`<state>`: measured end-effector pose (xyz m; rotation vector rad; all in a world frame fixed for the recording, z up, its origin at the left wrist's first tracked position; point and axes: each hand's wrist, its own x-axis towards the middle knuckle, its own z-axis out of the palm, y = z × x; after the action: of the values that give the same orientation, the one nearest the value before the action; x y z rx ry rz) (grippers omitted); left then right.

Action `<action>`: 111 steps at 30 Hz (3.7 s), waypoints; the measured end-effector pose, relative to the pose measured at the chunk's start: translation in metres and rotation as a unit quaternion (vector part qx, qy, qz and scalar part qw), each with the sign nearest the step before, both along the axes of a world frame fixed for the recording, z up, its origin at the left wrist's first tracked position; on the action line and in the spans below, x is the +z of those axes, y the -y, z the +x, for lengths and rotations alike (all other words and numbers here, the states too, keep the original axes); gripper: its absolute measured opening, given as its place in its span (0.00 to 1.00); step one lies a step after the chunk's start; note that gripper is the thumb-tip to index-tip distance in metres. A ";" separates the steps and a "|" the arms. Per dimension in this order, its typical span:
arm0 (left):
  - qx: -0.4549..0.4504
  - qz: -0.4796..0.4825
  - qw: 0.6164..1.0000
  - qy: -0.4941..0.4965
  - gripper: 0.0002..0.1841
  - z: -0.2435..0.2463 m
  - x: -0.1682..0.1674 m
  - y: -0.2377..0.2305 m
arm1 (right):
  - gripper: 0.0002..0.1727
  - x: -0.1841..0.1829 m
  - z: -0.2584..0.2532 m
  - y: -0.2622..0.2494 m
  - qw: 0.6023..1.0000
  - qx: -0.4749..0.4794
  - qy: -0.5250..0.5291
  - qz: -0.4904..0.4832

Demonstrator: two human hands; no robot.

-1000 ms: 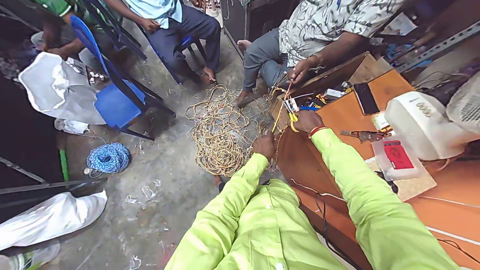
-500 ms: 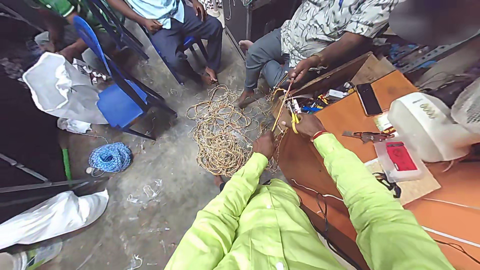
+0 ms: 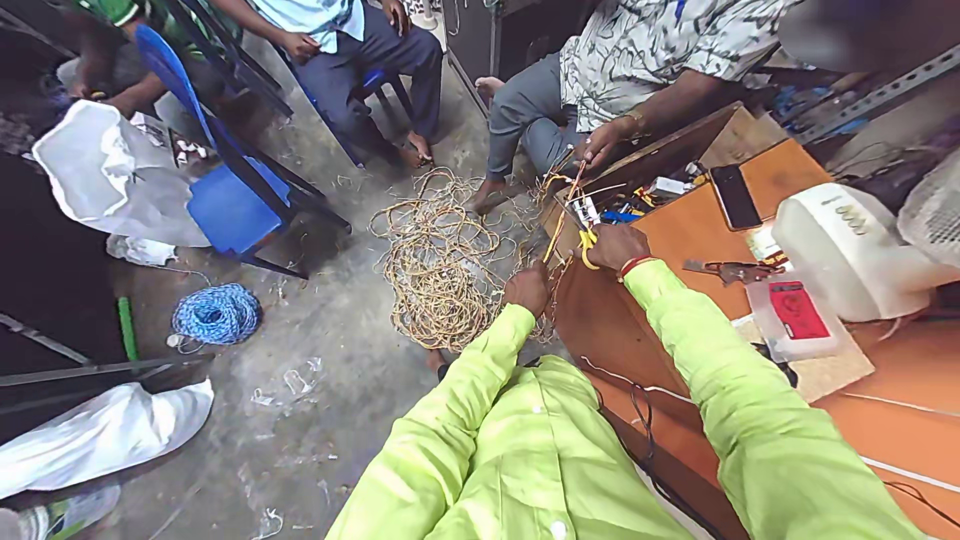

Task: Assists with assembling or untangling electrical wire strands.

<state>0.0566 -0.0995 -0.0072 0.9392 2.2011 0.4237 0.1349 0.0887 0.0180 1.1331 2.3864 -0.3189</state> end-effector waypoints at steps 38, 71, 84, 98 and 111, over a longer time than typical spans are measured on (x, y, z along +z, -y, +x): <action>-0.010 -0.014 1.000 0.024 0.21 -0.005 0.009 0.007 | 0.39 -0.008 0.081 0.013 0.937 -0.335 -0.100 -0.013; 0.015 -0.027 0.999 0.019 0.24 -0.005 0.007 0.013 | 0.23 -0.016 0.147 -0.003 0.932 -0.325 -0.152 0.057; 0.010 -0.046 0.998 0.030 0.27 -0.028 0.010 0.009 | 0.25 -0.076 0.176 0.222 0.921 -0.235 -0.093 -0.298; -0.026 -0.067 0.997 0.027 0.28 -0.048 -0.003 0.006 | 0.24 -0.166 0.173 0.199 0.911 -0.275 -0.064 -0.301; -0.009 -0.060 0.998 0.032 0.27 -0.049 -0.004 0.009 | 0.24 -0.191 0.182 0.189 0.914 -0.272 -0.042 -0.297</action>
<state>0.0076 -0.1082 -0.0116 0.8686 2.1326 0.3040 0.3174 -0.1007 -0.1732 1.4515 1.7753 -1.2037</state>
